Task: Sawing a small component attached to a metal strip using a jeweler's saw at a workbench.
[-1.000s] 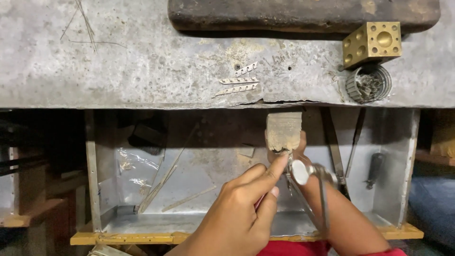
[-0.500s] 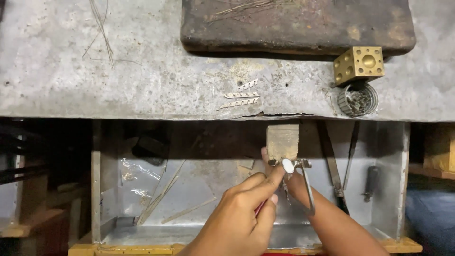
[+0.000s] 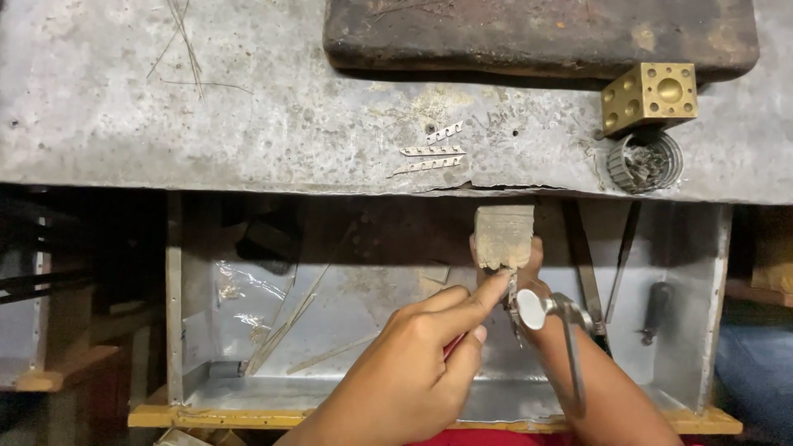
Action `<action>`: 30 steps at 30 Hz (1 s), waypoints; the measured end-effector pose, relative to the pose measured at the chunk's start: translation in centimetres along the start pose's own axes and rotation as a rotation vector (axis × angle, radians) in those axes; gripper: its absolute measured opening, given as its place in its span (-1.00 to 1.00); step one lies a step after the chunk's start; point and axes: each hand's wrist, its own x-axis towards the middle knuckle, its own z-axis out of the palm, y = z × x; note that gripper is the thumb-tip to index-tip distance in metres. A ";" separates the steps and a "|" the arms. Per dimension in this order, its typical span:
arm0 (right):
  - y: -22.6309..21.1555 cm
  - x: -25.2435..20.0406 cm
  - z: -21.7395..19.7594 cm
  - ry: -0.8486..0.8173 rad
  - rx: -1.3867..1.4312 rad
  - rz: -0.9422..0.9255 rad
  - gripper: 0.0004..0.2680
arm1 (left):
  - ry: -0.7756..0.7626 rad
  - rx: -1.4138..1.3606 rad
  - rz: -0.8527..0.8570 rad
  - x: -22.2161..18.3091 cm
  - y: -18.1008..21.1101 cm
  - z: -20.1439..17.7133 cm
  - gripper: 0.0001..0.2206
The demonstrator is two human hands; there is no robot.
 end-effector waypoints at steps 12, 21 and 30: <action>-1.2 -0.9 -1.1 -0.232 -0.386 -0.174 -0.85 | -0.005 -0.003 0.042 0.3 -0.2 0.0 -0.51; -1.3 0.5 -2.9 -0.251 -0.664 -0.319 -0.80 | -0.010 0.032 0.085 0.6 -0.6 -0.1 -0.51; -1.1 -1.7 0.2 -0.279 -0.952 -0.464 -0.70 | -0.012 0.053 0.048 0.5 -0.5 -0.4 -0.52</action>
